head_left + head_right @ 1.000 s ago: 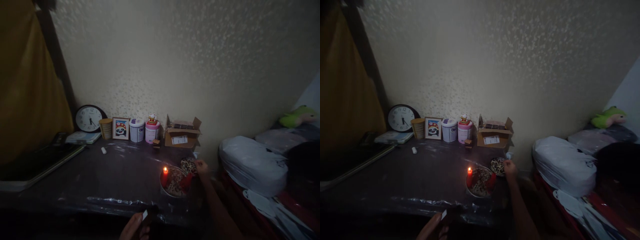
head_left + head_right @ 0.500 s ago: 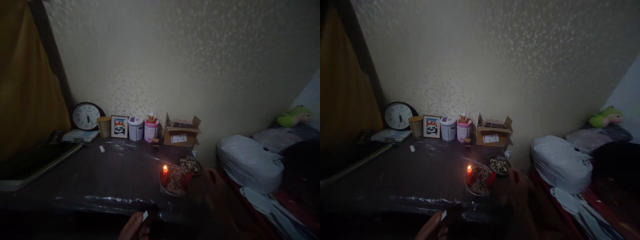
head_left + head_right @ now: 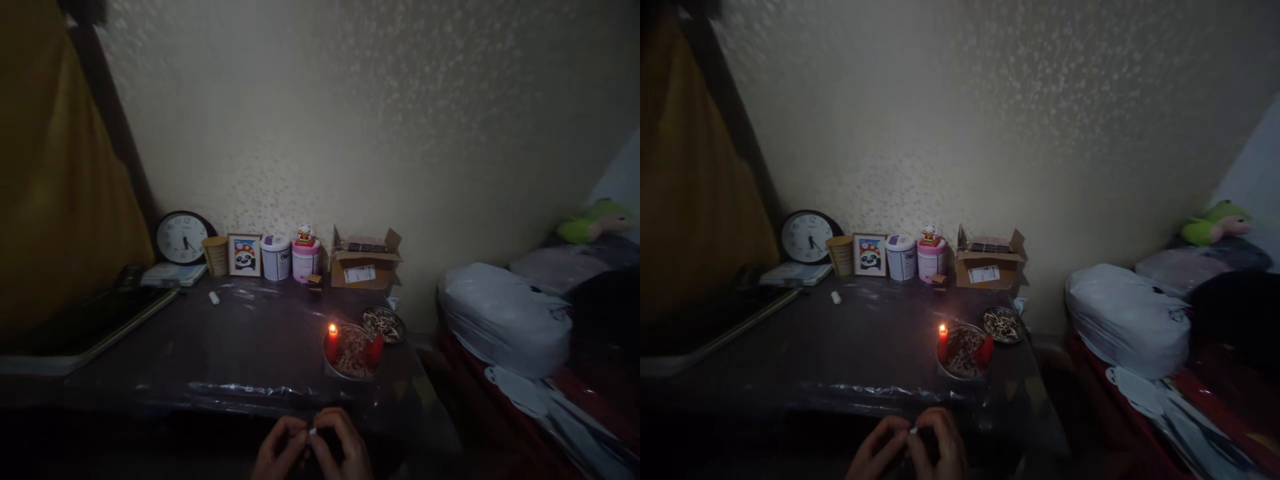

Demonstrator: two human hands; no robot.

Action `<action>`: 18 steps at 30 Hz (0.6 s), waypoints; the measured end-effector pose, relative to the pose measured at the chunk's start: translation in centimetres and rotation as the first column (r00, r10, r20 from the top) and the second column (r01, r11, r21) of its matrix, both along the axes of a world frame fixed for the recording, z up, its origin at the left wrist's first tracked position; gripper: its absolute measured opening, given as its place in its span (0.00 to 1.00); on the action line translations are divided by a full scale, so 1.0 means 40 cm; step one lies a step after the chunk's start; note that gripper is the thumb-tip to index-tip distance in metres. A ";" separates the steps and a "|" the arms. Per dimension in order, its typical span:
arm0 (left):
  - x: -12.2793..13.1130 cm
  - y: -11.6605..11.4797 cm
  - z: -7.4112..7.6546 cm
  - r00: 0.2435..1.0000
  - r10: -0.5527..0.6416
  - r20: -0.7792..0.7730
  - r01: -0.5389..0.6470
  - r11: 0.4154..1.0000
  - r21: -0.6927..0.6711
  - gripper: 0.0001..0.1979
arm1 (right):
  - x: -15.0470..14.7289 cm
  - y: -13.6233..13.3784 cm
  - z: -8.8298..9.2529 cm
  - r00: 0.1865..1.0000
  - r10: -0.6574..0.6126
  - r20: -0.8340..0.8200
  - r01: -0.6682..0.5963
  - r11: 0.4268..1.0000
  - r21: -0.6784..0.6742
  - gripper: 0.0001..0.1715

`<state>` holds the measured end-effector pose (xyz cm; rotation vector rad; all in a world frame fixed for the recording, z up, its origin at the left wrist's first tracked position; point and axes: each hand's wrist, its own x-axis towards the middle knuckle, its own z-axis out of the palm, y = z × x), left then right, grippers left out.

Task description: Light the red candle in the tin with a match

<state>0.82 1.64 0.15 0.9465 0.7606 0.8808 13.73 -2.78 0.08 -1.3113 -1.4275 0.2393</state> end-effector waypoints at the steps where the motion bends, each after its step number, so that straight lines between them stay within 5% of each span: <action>1: 0.004 0.000 -0.004 0.999 0.033 0.000 -0.033 0.999 0.016 0.15 | 0.004 0.000 -0.008 1.000 -0.002 -0.003 0.002 1.000 0.002 0.05; 8: 0.023 0.012 -0.047 0.999 0.022 0.030 -0.023 0.999 0.034 0.18 | 0.011 0.008 -0.023 0.997 -0.027 -0.077 0.028 1.000 0.006 0.13; 18: 0.030 0.012 -0.060 0.997 0.070 0.036 -0.071 0.997 0.013 0.20 | 0.015 0.009 -0.013 0.999 -0.020 -0.039 0.019 1.000 -0.016 0.12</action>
